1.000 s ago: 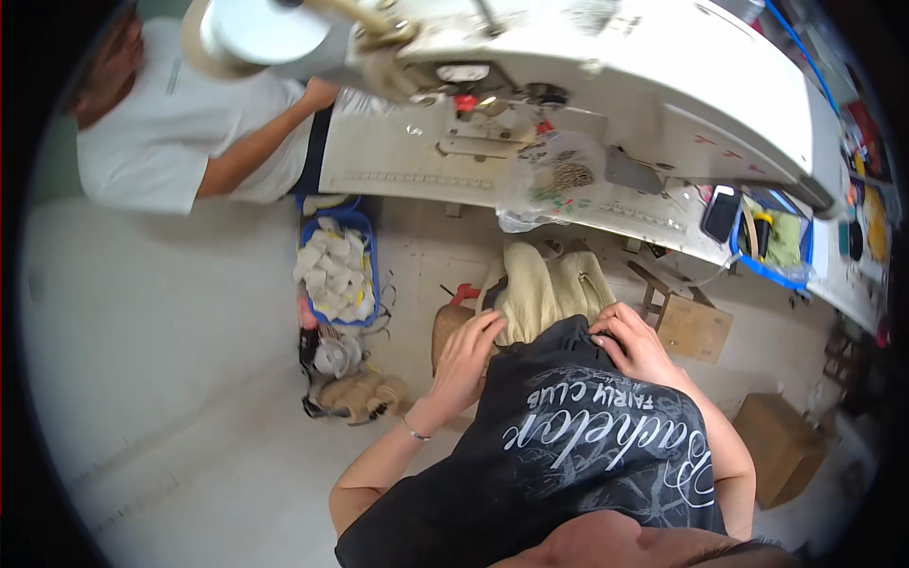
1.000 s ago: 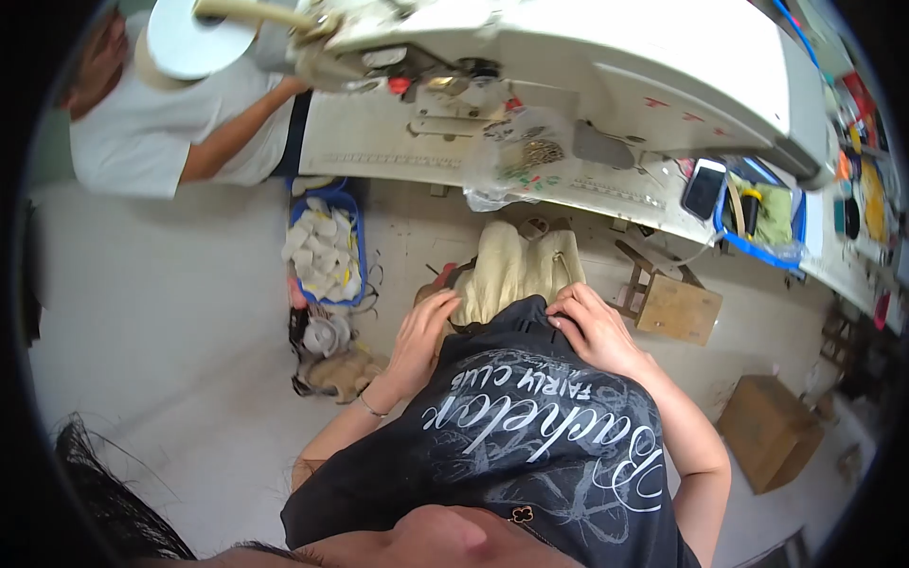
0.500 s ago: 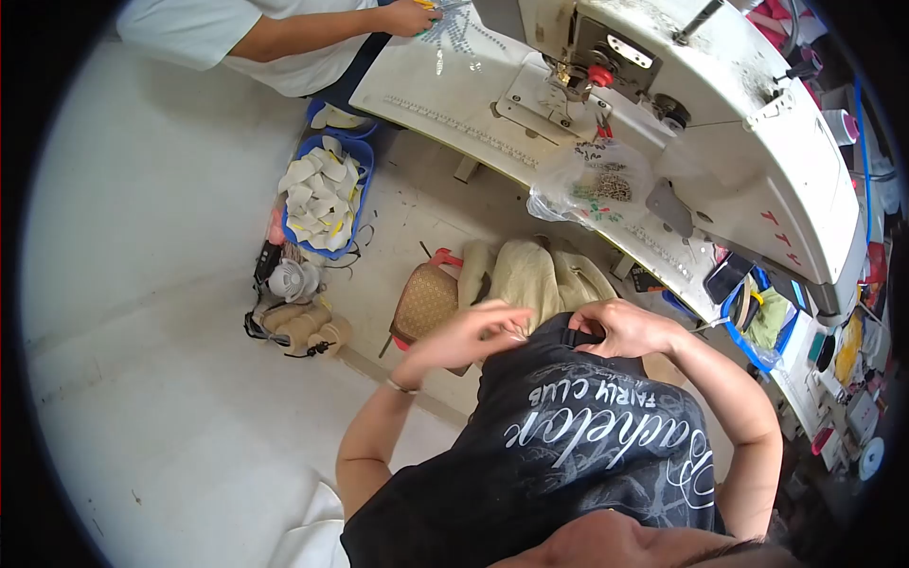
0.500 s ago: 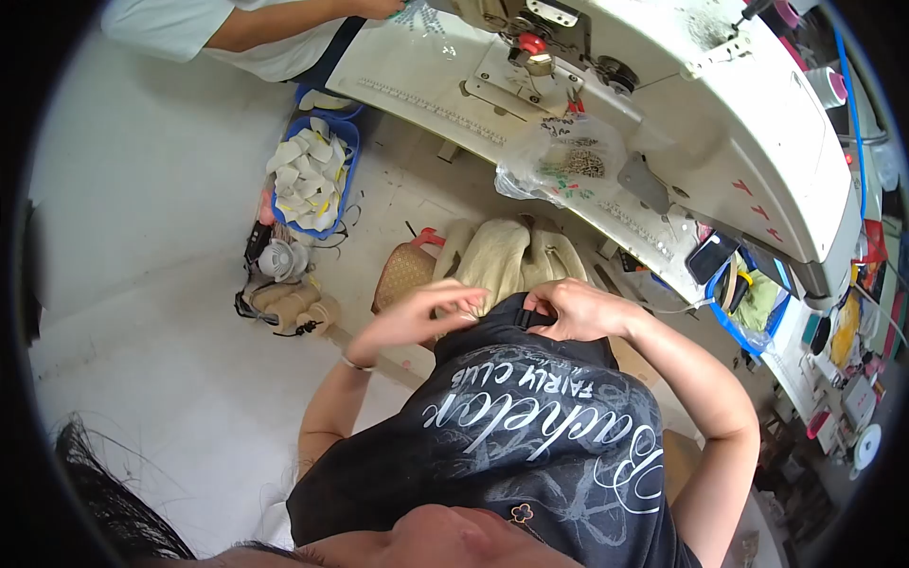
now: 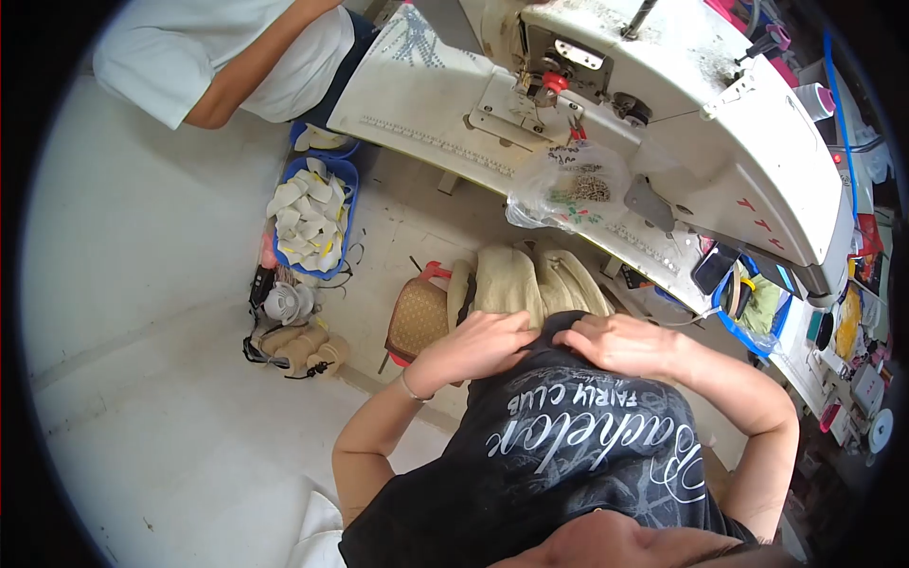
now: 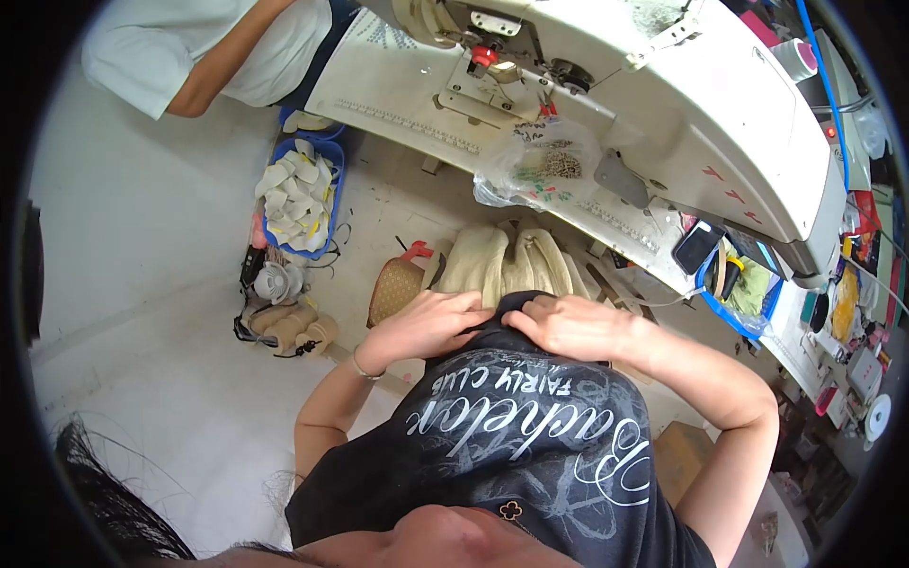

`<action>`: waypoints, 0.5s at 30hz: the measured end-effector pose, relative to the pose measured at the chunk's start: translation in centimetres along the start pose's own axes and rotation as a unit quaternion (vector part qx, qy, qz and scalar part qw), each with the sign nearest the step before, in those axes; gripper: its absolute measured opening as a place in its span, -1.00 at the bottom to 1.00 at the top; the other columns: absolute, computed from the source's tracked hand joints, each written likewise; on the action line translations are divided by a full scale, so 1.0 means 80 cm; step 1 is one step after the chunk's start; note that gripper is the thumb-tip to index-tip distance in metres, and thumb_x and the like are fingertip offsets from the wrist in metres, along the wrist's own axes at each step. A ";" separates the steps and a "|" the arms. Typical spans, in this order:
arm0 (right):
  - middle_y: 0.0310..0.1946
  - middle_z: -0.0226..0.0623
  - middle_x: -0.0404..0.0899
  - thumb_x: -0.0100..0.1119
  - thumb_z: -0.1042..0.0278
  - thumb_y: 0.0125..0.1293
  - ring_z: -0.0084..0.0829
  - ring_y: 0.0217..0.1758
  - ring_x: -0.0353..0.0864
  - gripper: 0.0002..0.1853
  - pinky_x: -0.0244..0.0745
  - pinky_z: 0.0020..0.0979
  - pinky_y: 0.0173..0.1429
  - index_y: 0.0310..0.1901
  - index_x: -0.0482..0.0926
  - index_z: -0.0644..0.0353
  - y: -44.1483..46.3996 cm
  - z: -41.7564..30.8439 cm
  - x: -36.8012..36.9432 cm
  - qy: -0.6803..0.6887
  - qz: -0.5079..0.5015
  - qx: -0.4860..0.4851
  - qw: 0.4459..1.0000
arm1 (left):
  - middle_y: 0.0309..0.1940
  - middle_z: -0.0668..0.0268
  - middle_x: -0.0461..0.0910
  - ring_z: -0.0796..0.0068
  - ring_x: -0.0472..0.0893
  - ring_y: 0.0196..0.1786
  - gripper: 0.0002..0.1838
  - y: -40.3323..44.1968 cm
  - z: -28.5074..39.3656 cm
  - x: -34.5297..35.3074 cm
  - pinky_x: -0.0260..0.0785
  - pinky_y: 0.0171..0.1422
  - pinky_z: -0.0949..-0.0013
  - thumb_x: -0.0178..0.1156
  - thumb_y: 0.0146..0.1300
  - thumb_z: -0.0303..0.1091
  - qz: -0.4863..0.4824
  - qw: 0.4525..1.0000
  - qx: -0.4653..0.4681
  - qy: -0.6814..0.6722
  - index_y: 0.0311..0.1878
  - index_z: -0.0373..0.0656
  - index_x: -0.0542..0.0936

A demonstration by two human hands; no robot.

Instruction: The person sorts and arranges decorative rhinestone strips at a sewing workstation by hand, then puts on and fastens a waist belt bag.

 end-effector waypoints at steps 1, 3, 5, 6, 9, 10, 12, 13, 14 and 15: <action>-0.20 0.02 0.53 0.07 0.39 0.31 0.01 -0.09 0.57 -0.64 0.51 -0.09 -0.03 0.08 0.34 0.36 0.000 -0.004 -0.008 0.035 0.039 0.018 0.998 | -0.28 0.20 0.47 0.16 0.60 -0.27 -0.70 0.008 0.003 0.002 0.44 -0.22 0.17 0.24 0.12 -0.38 -0.025 0.999 0.012 0.044 -0.05 -0.22 0.58; -0.17 0.04 0.53 0.08 0.41 0.30 0.03 -0.06 0.56 -0.64 0.49 -0.09 0.00 0.09 0.33 0.35 -0.003 0.004 -0.005 0.108 0.086 0.036 0.990 | -0.29 0.19 0.48 0.14 0.60 -0.30 -0.77 0.017 -0.001 0.005 0.44 -0.26 0.15 0.23 0.12 -0.39 -0.017 0.998 0.034 0.054 -0.15 -0.24 0.57; -0.09 0.06 0.52 0.11 0.46 0.29 0.05 0.00 0.53 -0.59 0.47 -0.10 0.06 0.15 0.32 0.33 -0.012 0.011 0.000 0.166 0.108 0.078 0.977 | -0.32 0.18 0.48 0.13 0.60 -0.34 -0.85 0.018 -0.007 0.009 0.44 -0.28 0.17 0.21 0.12 -0.42 0.027 0.998 0.048 0.044 -0.25 -0.25 0.55; -0.07 0.07 0.52 0.11 0.46 0.28 0.06 0.01 0.53 -0.55 0.47 -0.11 0.07 0.18 0.30 0.32 -0.018 0.011 -0.001 0.176 0.131 0.077 0.973 | -0.33 0.17 0.48 0.13 0.59 -0.34 -0.86 0.015 -0.008 0.011 0.45 -0.28 0.17 0.20 0.12 -0.43 0.061 0.996 0.049 0.040 -0.26 -0.25 0.55; -0.07 0.01 0.52 0.15 0.47 0.28 -0.06 -0.01 0.57 -0.46 0.49 -0.23 0.08 0.28 0.28 0.35 -0.037 0.012 0.001 0.186 0.228 0.095 0.951 | -0.34 0.17 0.55 0.26 0.61 -0.36 -0.88 0.005 -0.013 0.012 0.46 -0.25 0.27 0.17 0.21 -0.43 0.174 0.984 0.038 0.027 -0.26 -0.29 0.55; -0.06 -0.05 0.53 0.15 0.46 0.29 -0.17 0.00 0.56 -0.49 0.48 -0.29 0.08 0.27 0.31 0.33 -0.047 0.021 0.007 0.248 0.258 0.158 0.920 | -0.37 0.19 0.57 0.31 0.62 -0.36 -0.87 0.000 -0.030 0.014 0.46 -0.25 0.31 0.14 0.26 -0.41 0.203 0.976 -0.025 -0.076 -0.26 -0.29 0.56; -0.03 -0.17 0.55 0.15 0.43 0.32 -0.41 0.02 0.56 -0.53 0.46 -0.41 0.08 0.25 0.38 0.28 -0.073 0.038 0.025 0.364 0.313 0.277 0.833 | -0.41 0.24 0.61 0.42 0.62 -0.36 -0.82 -0.017 -0.068 0.022 0.45 -0.25 0.37 0.08 0.36 -0.37 0.252 0.916 -0.147 -0.277 -0.25 -0.28 0.58; -0.13 -0.32 0.56 0.15 0.45 0.34 -0.60 -0.08 0.51 -0.59 0.43 -0.53 0.05 0.20 0.45 0.31 -0.093 0.061 0.065 0.461 0.419 0.292 0.726 | -0.41 0.31 0.63 0.58 0.59 -0.33 -0.74 -0.027 -0.083 0.022 0.42 -0.19 0.47 0.02 0.45 -0.33 0.270 0.843 -0.174 -0.431 -0.24 -0.30 0.60; -0.25 -0.35 0.55 0.11 0.43 0.38 -0.59 -0.21 0.52 -0.60 0.46 -0.54 -0.06 0.22 0.44 0.32 -0.112 0.069 0.078 0.503 0.497 0.287 0.646 | -0.46 0.39 0.55 0.59 0.53 -0.38 -0.73 -0.045 -0.099 0.015 0.39 -0.22 0.49 -0.01 0.47 -0.31 0.302 0.802 -0.208 -0.471 -0.23 -0.30 0.59; -0.26 -0.34 0.56 0.08 0.37 0.40 -0.59 -0.24 0.53 -0.60 0.48 -0.54 -0.11 0.22 0.44 0.32 -0.130 0.070 0.088 0.548 0.560 0.294 0.547 | -0.53 0.42 0.45 0.60 0.43 -0.45 -0.71 -0.062 -0.101 0.009 0.33 -0.28 0.49 -0.03 0.48 -0.29 0.361 0.665 -0.226 -0.613 -0.22 -0.31 0.55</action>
Point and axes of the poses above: each hand's wrist, its own y-axis towards the middle knuckle, its own x-axis out of the palm, z = x × y, the point moved 6 cm from there along y, towards the middle knuckle
